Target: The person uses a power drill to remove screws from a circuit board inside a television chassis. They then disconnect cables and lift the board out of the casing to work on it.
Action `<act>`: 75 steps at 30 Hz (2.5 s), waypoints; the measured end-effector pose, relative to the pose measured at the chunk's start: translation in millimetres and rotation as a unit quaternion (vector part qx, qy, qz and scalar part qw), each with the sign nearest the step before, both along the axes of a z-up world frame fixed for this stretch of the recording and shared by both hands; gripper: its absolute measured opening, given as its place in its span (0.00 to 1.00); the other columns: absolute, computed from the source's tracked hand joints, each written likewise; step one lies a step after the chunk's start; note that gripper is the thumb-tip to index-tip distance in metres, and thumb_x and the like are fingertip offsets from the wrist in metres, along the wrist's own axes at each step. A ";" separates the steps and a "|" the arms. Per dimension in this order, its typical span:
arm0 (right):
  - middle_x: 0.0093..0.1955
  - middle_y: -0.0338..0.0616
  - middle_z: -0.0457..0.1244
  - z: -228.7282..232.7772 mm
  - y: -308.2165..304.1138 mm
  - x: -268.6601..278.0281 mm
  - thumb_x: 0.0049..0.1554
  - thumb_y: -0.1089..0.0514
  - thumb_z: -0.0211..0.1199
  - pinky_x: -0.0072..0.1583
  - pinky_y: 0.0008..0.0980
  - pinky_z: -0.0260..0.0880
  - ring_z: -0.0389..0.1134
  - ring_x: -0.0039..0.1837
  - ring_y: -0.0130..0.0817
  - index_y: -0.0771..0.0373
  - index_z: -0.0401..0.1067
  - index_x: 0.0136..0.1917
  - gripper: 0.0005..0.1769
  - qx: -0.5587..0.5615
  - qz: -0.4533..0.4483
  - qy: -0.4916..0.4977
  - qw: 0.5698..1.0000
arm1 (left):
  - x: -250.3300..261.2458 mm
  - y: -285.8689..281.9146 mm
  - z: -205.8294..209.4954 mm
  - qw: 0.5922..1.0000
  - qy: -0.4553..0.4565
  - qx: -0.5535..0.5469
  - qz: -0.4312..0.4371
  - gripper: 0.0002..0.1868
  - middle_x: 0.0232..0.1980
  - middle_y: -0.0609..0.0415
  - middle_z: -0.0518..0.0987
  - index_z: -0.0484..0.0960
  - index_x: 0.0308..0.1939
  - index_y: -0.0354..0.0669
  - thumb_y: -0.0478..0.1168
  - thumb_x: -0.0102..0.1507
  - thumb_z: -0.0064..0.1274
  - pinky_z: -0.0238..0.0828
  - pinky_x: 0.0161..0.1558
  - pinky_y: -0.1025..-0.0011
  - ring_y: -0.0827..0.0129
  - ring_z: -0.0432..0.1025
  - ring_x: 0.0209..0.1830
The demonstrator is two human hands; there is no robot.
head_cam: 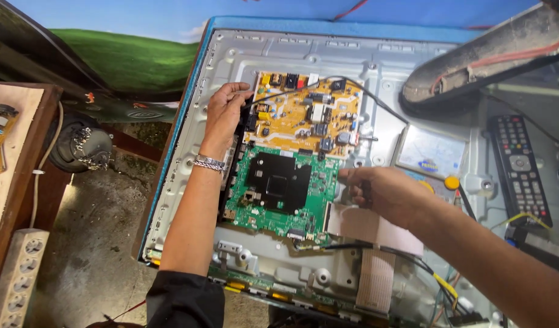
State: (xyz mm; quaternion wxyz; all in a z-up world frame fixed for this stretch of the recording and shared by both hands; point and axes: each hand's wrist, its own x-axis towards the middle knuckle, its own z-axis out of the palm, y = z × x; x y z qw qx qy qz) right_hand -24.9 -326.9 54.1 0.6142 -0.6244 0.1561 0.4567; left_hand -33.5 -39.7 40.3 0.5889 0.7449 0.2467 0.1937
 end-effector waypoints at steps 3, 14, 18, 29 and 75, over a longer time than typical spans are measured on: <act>0.43 0.39 0.56 1.3 -3.5 -9.5 0.58 0.64 0.56 0.45 0.24 0.64 0.60 0.43 0.25 0.82 0.69 0.66 0.26 -0.015 0.025 -0.070 0.997 | -13.0 5.0 -5.5 0.998 -0.010 0.061 -0.023 0.16 0.49 0.44 0.85 0.83 0.53 0.42 0.34 0.64 0.45 0.74 0.54 0.65 0.63 0.77 0.49; 0.52 0.60 0.69 4.6 -19.1 -91.1 0.60 0.57 0.55 0.51 0.39 0.74 0.72 0.48 0.45 0.72 0.69 0.71 0.29 -0.062 0.136 -0.104 0.983 | -157.4 -118.8 -32.2 0.901 -0.092 0.361 -0.223 0.11 0.47 0.54 0.79 0.82 0.53 0.48 0.38 0.67 0.53 0.66 0.55 0.66 0.62 0.72 0.52; 0.64 0.54 0.66 13.1 -18.8 -119.0 0.59 0.61 0.54 0.56 0.42 0.75 0.72 0.52 0.44 0.68 0.61 0.77 0.33 -0.029 0.038 -0.075 0.996 | -159.1 -120.3 -57.6 0.897 -0.072 0.359 -0.249 0.16 0.48 0.56 0.77 0.81 0.58 0.52 0.43 0.67 0.55 0.66 0.52 0.66 0.61 0.71 0.51; 0.66 0.40 0.64 -9.1 -20.3 -116.4 0.56 0.59 0.49 0.44 0.25 0.64 0.61 0.40 0.21 0.66 0.61 0.78 0.37 0.066 -0.051 0.025 0.996 | -155.5 -116.4 -56.0 0.920 -0.067 0.269 -0.277 0.19 0.48 0.52 0.79 0.83 0.59 0.54 0.41 0.63 0.61 0.67 0.54 0.64 0.58 0.72 0.52; 0.46 0.57 0.67 -14.8 -1.8 -24.7 0.54 0.61 0.60 0.47 0.32 0.76 0.71 0.46 0.40 0.72 0.76 0.64 0.25 -0.102 0.038 -0.184 0.977 | -128.3 -17.7 -58.6 0.948 0.103 0.298 0.035 0.20 0.51 0.44 0.80 0.83 0.59 0.37 0.40 0.64 0.56 0.75 0.55 0.61 0.50 0.78 0.51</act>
